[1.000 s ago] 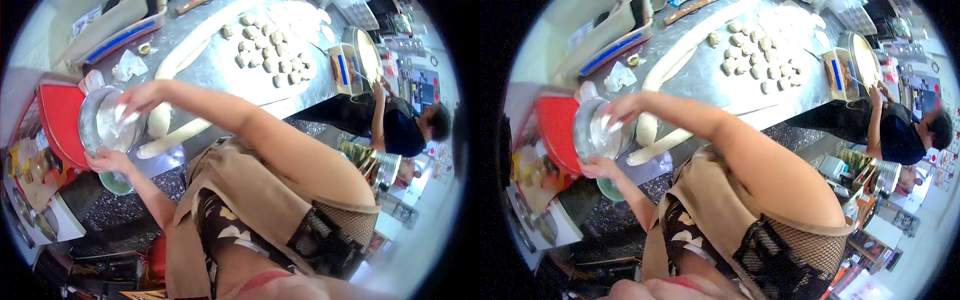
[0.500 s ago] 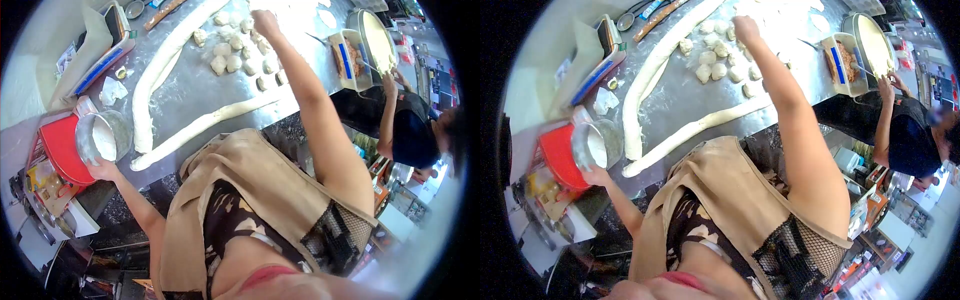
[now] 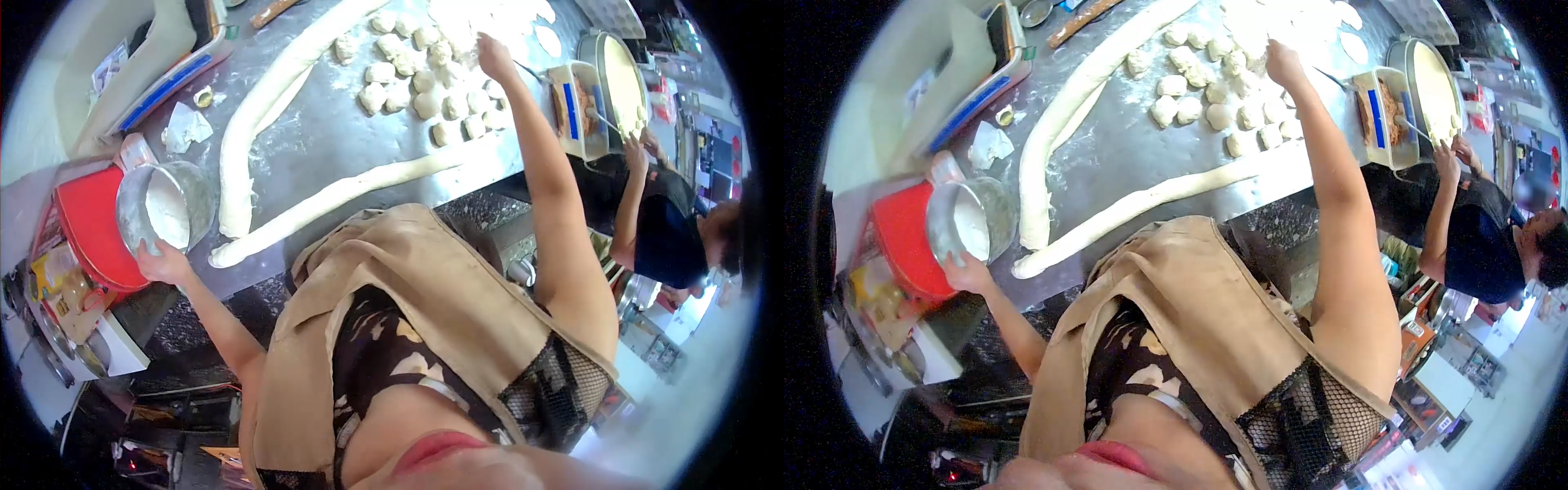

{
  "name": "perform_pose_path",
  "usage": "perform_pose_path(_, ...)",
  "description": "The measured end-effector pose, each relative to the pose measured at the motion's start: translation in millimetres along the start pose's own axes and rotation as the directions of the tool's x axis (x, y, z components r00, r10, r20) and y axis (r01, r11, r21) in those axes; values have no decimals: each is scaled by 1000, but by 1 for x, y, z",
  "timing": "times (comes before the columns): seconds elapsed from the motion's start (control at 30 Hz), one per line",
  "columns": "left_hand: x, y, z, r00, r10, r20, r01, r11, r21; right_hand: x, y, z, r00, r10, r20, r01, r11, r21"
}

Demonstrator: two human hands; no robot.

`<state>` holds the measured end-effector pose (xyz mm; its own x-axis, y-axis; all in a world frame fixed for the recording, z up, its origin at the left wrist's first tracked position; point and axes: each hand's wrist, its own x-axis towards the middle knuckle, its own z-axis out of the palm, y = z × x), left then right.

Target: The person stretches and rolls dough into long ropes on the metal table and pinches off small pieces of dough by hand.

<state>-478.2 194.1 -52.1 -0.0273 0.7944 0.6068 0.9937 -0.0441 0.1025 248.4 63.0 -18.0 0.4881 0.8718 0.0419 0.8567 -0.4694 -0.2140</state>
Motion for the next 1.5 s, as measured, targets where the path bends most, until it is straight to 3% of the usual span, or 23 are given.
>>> perform_pose_path(0.1, -1, -6, 7, 999, 10, -41, -16, 989, -147, -2, -37, 10, 984, -14, 180, 61, 964, -257)
perform_pose_path(0.13, -3, -7, 10, 997, -7, -72, -6, 983, -185, -5, -74, 24, 929, -346, -131, 309, 920, -241)
perform_pose_path(0.23, -1, 14, -6, 985, -167, -40, 150, 952, -266, -10, -278, 11, 868, -489, 87, 445, 843, 301)
perform_pose_path(0.37, 3, 23, -14, 939, -339, -62, 299, 892, -338, -66, -502, 60, 363, -930, 56, 791, 339, 509)
perform_pose_path(0.4, 4, 23, -15, 937, -343, -72, 295, 882, -366, -85, -544, 79, 237, -963, 130, 859, 271, 435)
perform_pose_path(0.43, 4, 21, -16, 935, -349, -64, 304, 881, -362, -101, -585, 97, 120, -882, 456, 913, 278, 298)
perform_pose_path(0.5, 3, 25, -13, 917, -380, -125, 316, 879, -358, -125, -610, 152, 151, -831, 535, 782, 431, 449)
perform_pose_path(0.57, -1, 20, -8, 906, -403, -131, 328, 863, -384, -136, -589, 200, 57, -959, 277, 743, 226, 631)
perform_pose_path(0.67, -13, 18, 4, 893, -402, -204, 301, 868, -395, -146, -599, 223, 8, -921, 390, 799, 241, 551)
perform_pose_path(0.77, -6, 20, -5, 902, -394, -175, 274, 838, -472, -132, -620, 195, 95, -916, 390, 809, 299, 505)
perform_pose_path(0.83, -6, 21, -4, 908, -390, -154, 300, 862, -409, -99, -591, 150, 298, -935, 190, 745, 352, 567)
perform_pose_path(0.9, -7, 24, -4, 918, -362, -162, 277, 877, -393, -65, -510, 79, 549, -834, 58, 579, 429, 694)
perform_pose_path(0.97, -9, 20, -2, 937, -288, -198, 227, 932, -282, -40, -413, 0, 715, -605, 349, 249, 688, 682)
perform_pose_path(1.0, -8, 20, -1, 944, -230, -234, 186, 962, -199, -25, -355, 12, 797, -545, 261, 242, 684, 689)
perform_pose_path(1.03, -4, 24, -5, 944, -156, -290, 116, 982, -150, -18, -303, 17, 895, -408, 181, 230, 769, 596)
perform_pose_path(1.07, 2, 36, -15, 941, -141, -307, 96, 983, -157, -8, -249, 38, 946, -297, 130, 264, 939, 219)
perform_pose_path(1.13, 8, 75, -32, 924, 60, -378, -27, 995, 92, 0, -195, 38, 918, -269, 293, 288, 957, -23)
perform_pose_path(1.2, 3, 127, -31, 945, 112, -306, -133, 990, -49, 13, -172, 29, 934, -325, 150, 251, 892, 375)
perform_pose_path(1.27, -8, 188, -29, 964, 176, -197, -235, 914, -330, 36, -128, 31, 992, -69, -108, 100, 944, 314)
perform_pose_path(1.37, -29, 272, -36, 930, 342, -133, -362, 797, -483, 39, -1, 24, 939, -238, 250, 248, 969, -9)
perform_pose_path(1.43, -50, 306, -38, 926, 369, -81, -350, 759, -549, -3, 73, 19, 985, 154, -74, -157, 986, -46)
perform_pose_path(1.47, -59, 316, -36, 910, 414, -20, -345, 730, -590, -25, 99, 13, 986, 158, 51, -139, 954, -267)
perform_pose_path(1.5, -65, 327, -31, 888, 458, 30, -339, 699, -629, -39, 124, 14, 963, 34, 267, 14, 984, -177)
